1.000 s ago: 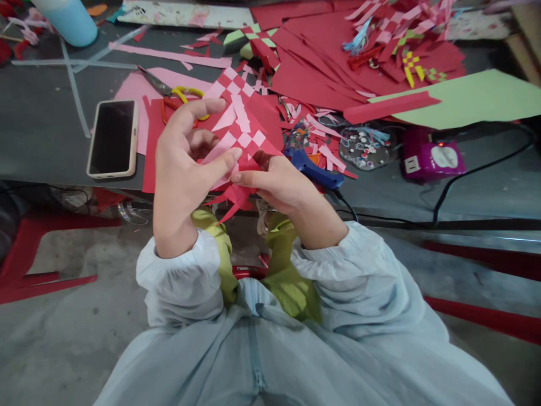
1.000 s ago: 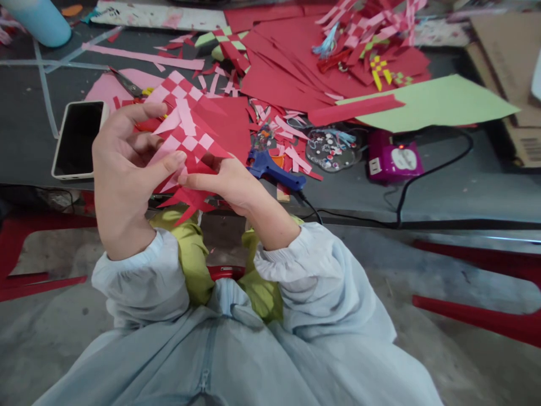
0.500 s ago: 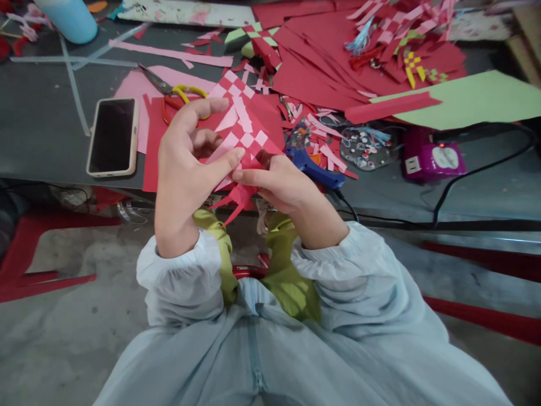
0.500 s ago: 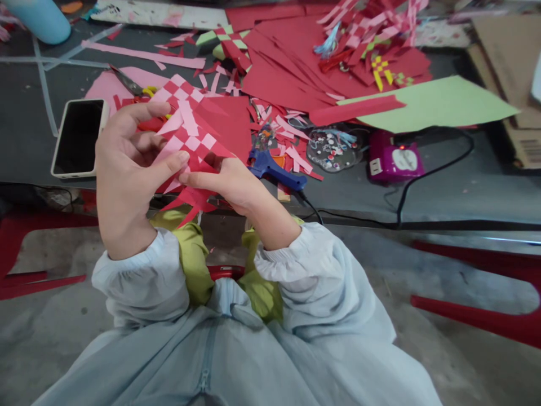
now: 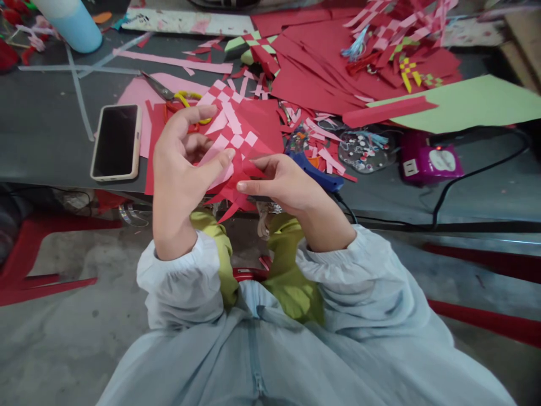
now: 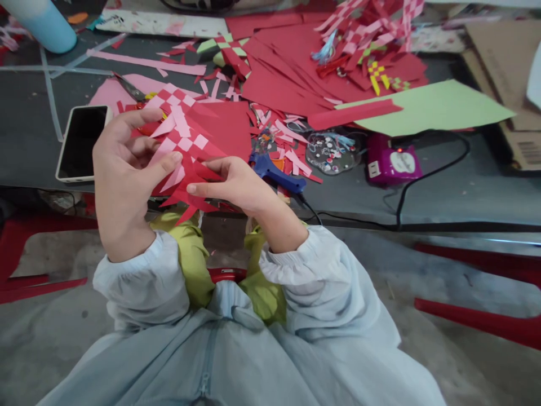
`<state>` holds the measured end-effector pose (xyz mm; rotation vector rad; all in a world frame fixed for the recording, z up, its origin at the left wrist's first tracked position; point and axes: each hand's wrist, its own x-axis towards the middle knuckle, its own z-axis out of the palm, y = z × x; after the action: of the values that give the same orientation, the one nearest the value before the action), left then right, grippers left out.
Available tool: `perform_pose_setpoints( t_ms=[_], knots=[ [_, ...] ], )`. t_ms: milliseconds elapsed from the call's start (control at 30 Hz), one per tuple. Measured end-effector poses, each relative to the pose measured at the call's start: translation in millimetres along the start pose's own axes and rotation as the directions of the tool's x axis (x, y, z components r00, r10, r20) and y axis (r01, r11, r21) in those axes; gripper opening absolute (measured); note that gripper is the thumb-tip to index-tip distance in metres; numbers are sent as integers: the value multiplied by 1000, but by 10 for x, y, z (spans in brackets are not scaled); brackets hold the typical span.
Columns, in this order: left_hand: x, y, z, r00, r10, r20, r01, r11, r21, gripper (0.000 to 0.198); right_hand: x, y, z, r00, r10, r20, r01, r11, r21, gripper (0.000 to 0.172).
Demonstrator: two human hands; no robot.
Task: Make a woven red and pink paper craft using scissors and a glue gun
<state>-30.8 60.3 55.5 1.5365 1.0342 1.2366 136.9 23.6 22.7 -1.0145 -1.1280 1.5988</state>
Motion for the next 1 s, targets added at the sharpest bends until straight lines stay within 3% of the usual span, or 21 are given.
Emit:
perform_pose_setpoints(
  t_ms=[267,467,767,1000],
  knots=[
    [5,-58,7,1000,14,-19,-14,1000,-14,46,33,57,8,994,-39,-101,37,999,-28,29],
    [38,-154,-30,989,148,14,-148,987,69,42,48,27,23,995,-21,-100,15,998,-64,32],
    [30,-96,-5,995,99,7,-100,993,70,46,68,43,44,988,-33,-152,34,999,3,34],
    [18,-51,46,996,-12,-85,10,1000,-19,39,67,10,86,976,-30,-215,25,999,-22,40]
  ],
)
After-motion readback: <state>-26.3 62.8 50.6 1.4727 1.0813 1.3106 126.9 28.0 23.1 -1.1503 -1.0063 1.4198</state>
